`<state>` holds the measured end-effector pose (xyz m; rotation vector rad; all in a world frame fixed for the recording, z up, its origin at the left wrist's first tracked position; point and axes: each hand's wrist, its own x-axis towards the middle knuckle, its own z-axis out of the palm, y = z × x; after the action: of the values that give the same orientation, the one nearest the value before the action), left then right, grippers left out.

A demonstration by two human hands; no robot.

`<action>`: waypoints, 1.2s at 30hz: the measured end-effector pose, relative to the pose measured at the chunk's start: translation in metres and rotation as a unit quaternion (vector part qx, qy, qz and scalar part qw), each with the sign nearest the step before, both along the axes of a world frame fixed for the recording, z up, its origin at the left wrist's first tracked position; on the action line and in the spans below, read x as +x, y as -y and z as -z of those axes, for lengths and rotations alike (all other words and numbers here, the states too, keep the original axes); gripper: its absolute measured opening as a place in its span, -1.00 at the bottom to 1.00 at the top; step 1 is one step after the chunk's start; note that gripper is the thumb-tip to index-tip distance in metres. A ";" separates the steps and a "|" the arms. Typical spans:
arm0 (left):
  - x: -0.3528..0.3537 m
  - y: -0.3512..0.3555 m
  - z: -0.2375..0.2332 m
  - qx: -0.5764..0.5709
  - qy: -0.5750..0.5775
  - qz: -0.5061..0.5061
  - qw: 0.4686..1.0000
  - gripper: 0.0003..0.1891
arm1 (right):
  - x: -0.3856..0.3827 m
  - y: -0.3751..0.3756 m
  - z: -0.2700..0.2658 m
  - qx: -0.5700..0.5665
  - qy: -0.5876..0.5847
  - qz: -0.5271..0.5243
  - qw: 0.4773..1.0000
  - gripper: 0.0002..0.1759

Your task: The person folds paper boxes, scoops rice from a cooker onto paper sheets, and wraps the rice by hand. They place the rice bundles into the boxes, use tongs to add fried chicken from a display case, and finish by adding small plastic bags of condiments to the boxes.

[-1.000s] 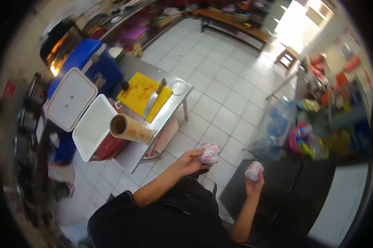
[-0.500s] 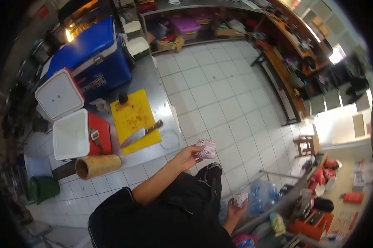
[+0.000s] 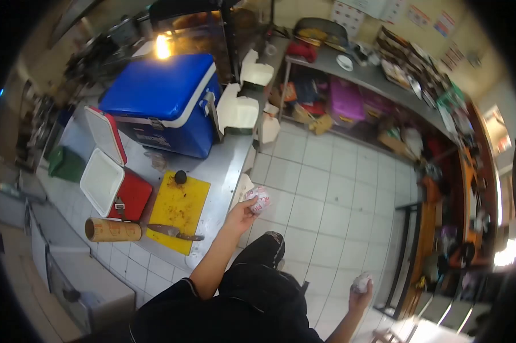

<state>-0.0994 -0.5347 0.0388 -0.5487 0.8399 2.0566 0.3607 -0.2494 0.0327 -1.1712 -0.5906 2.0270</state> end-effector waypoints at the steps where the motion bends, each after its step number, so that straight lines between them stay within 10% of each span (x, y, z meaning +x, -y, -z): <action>1: -0.016 -0.009 -0.003 0.006 -0.017 -0.011 1.000 -0.51 | -0.029 -0.042 -0.004 0.018 0.004 -0.032 0.999 -0.62; 7: -0.166 -0.061 0.027 -0.046 -0.053 -0.145 0.987 -0.58 | -0.242 -0.221 -0.009 0.067 -0.031 -0.120 0.990 -0.59; 17: -0.376 -0.153 0.067 -0.331 -0.056 -0.365 0.868 -0.21 | -0.579 -0.296 0.017 -0.081 -0.069 -0.291 0.951 -0.63; 28: -0.409 -0.165 0.107 -0.545 0.013 -0.399 0.737 -0.23 | -0.868 -0.412 0.027 -0.102 -0.034 -0.551 0.827 -0.60; 29: -0.409 -0.140 0.169 -0.538 0.005 -0.415 0.734 -0.53 | -0.895 -0.420 0.022 -0.098 -0.045 -0.574 0.811 -0.58; 34: -0.400 -0.140 0.198 -0.585 -0.022 -0.306 0.751 -0.61 | -0.989 -0.458 0.017 -0.056 0.011 -0.618 0.784 -0.58; 36: -0.402 -0.167 0.157 -0.682 -0.016 -0.336 0.650 -0.80 | -1.007 -0.450 -0.001 -0.056 0.014 -0.622 0.781 -0.57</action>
<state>-0.5010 -0.3672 -0.1178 -1.8366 2.4838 1.5653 -0.6465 0.2006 0.0338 -0.9044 -1.5728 3.1366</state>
